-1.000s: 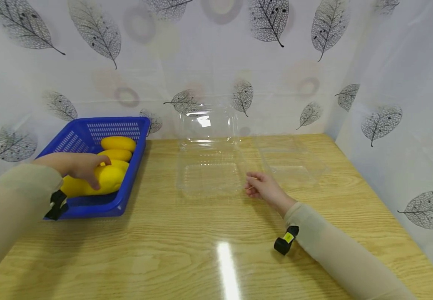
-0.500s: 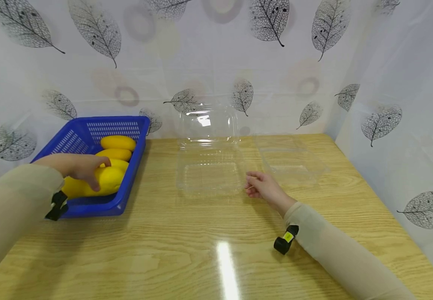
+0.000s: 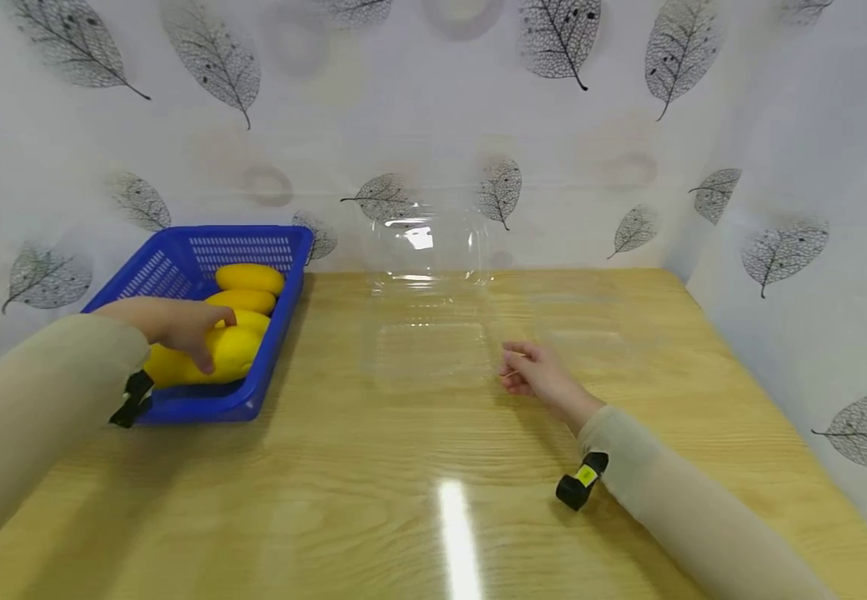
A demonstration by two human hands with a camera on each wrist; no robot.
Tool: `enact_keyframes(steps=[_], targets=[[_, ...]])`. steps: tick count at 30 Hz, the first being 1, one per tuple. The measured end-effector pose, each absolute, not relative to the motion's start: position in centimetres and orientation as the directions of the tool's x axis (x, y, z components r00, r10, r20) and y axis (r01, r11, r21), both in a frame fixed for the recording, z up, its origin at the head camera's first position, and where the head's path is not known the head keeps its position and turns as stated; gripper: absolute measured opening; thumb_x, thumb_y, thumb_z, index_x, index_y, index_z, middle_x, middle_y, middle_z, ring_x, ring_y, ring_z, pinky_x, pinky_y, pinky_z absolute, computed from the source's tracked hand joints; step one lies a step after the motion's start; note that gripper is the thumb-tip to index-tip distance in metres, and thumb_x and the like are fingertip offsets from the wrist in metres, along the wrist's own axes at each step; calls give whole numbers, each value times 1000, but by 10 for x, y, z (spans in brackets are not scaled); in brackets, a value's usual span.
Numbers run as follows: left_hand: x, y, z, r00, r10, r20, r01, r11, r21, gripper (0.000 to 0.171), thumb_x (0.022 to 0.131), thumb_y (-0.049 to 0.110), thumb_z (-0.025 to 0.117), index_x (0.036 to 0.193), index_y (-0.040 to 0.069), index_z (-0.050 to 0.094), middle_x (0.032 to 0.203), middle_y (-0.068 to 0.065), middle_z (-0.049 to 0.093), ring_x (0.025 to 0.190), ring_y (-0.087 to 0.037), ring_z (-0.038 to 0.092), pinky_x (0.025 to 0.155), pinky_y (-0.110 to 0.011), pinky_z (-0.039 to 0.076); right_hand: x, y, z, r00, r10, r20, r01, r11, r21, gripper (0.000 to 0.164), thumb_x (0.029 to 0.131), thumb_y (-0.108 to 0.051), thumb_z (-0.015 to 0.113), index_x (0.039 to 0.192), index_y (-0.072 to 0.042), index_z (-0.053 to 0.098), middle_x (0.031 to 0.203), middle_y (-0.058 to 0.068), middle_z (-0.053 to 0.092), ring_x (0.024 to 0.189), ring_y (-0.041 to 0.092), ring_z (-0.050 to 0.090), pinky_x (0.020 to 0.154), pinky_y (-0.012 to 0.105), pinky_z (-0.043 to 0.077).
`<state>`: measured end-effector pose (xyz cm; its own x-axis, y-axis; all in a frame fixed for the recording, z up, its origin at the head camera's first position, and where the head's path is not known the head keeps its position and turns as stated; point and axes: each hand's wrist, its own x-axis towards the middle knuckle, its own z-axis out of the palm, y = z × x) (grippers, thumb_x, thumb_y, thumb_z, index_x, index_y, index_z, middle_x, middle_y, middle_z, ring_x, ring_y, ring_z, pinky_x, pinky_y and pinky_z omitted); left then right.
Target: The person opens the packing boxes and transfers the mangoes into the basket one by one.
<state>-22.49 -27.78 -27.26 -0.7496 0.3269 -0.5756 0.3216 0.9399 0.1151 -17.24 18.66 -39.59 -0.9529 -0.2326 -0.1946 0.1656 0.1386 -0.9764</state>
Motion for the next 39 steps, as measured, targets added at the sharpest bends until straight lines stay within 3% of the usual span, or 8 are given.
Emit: enact_keyframes(steps=[10,19,26,32,39], targets=[[-237,-254,-271,-747,333,-575,366,929,62,71,74,20,79,128,-5,41,123,-32,47,111,-47,45,90,-62,37,-165,202,-393,-960,-192,-203,177,142,-974,52,101,-15,40,141,12,22,89,8,58,68,5,59,66,21,53],[-234,-251,-270,-760,305,-574,363,932,15,71,71,19,81,125,-7,43,118,-30,51,104,-42,49,89,-60,40,-167,198,-392,-961,-187,-202,177,142,-974,51,100,-14,40,140,13,23,86,6,58,67,4,59,64,20,52],[-233,-255,-279,-782,238,-575,328,943,-56,78,68,19,84,129,-5,43,123,-32,48,111,-46,46,93,-63,35,-169,193,-394,-957,-202,-206,178,147,-973,50,100,-13,39,140,14,23,85,6,58,67,4,58,64,20,53],[-228,-261,-279,-785,229,-576,342,935,-94,63,67,22,84,115,-3,51,109,-20,59,101,-38,53,89,-58,40,-171,189,-394,-951,-224,-211,180,153,-972,51,101,-14,39,140,13,22,85,5,58,67,4,58,65,20,52],[-224,-269,-275,-767,249,-591,340,939,-45,59,72,19,81,118,-5,53,110,-18,60,102,-38,53,91,-59,39,-173,184,-393,-948,-241,-207,174,152,-973,52,101,-15,39,141,13,21,87,7,57,67,4,58,64,20,52]])
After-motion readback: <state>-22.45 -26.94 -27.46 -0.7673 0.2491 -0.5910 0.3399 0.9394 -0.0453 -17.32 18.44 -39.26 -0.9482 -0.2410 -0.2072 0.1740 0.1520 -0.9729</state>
